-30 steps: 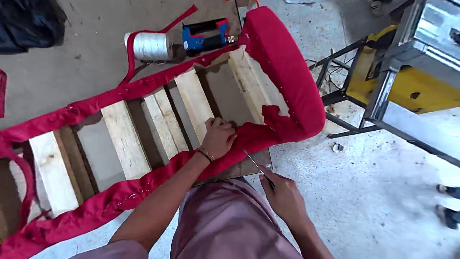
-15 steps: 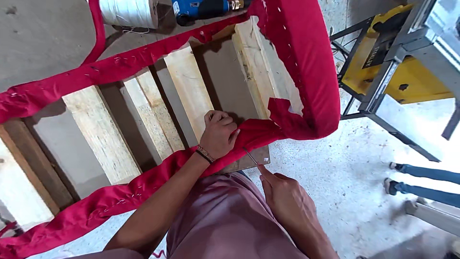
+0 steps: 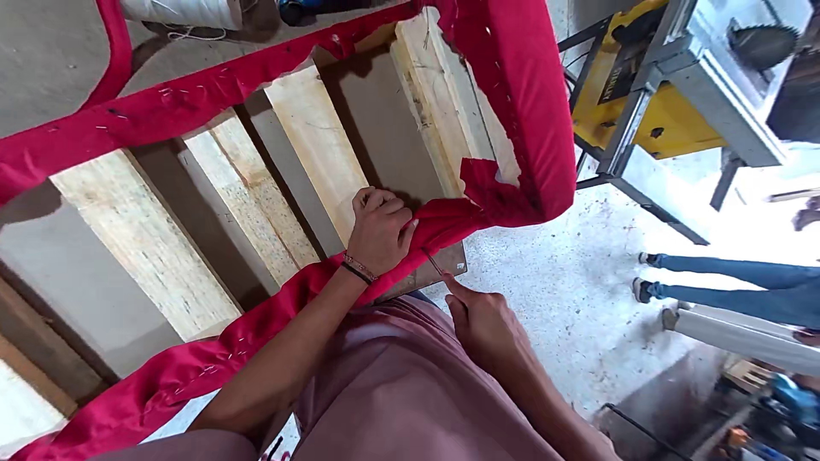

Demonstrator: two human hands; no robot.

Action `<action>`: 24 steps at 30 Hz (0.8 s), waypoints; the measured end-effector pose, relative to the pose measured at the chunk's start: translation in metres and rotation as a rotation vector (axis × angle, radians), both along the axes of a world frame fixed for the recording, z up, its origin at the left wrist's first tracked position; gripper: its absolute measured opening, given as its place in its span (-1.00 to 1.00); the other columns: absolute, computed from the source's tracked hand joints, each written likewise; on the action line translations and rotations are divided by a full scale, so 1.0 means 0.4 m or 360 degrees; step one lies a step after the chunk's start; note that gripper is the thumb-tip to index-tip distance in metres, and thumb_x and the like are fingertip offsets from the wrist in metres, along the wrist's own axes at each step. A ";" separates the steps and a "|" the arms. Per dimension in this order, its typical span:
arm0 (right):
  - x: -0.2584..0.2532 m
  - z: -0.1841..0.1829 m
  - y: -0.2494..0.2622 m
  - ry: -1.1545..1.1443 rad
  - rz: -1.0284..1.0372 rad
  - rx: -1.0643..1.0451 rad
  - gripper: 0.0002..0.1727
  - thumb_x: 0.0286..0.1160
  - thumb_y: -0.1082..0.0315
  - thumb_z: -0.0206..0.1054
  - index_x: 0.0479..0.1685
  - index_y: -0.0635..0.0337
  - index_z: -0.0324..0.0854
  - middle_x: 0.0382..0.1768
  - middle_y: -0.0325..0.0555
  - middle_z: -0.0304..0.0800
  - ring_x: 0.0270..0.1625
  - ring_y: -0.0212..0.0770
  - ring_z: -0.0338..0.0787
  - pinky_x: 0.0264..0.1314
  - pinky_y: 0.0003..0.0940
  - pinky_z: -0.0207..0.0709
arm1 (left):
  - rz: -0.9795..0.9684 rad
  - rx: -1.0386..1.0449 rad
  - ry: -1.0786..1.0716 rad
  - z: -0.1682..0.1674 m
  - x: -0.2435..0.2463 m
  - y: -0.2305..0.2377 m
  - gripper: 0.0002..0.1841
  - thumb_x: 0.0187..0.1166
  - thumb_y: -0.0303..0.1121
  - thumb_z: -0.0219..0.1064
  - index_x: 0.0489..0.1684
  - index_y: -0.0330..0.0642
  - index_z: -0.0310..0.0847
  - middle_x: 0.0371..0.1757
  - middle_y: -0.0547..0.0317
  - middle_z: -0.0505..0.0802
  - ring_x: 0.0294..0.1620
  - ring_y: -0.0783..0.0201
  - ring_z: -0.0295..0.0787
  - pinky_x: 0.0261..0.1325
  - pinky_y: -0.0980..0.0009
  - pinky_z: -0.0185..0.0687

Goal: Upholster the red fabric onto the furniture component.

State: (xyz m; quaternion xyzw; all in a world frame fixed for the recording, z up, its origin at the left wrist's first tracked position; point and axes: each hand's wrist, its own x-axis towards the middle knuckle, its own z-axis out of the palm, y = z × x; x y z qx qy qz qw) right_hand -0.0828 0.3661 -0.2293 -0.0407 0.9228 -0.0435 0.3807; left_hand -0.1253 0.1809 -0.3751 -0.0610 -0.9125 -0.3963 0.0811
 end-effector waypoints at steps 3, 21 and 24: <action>0.070 -0.068 0.050 0.0317 0.0036 -0.0113 -0.49 0.79 0.20 0.05 0.69 -0.20 0.50 -0.41 -0.03 0.83 -0.39 -0.01 0.83 -0.32 0.04 0.73 | -0.0007 0.0010 -0.0015 0.005 -0.003 0.001 -0.68 0.63 -0.19 0.27 -0.51 -0.13 0.76 -0.20 0.13 0.89 0.37 -0.03 0.67 0.71 -0.19 0.05; 0.133 -0.328 0.124 0.0320 -0.0731 -0.1415 -0.49 0.74 0.30 0.18 0.66 0.03 0.51 -0.47 -0.14 0.70 -0.60 -0.31 0.53 -0.53 -0.33 0.50 | 0.0030 -0.0103 -0.0052 0.021 -0.007 0.004 -0.61 0.69 -0.13 0.26 -0.46 -0.24 0.76 -0.12 -0.02 0.91 0.37 -0.07 0.70 0.71 -0.23 0.08; 0.119 -0.366 0.106 0.0091 -0.1052 -0.1861 -0.51 0.75 0.33 0.13 0.64 0.13 0.51 -0.57 -0.19 0.60 -0.70 -0.38 0.44 -0.67 -0.43 0.42 | 0.0046 -0.0120 -0.0079 0.027 -0.007 0.004 -0.61 0.69 -0.14 0.25 -0.43 -0.26 0.78 -0.13 -0.05 0.89 0.35 -0.09 0.71 0.70 -0.24 0.09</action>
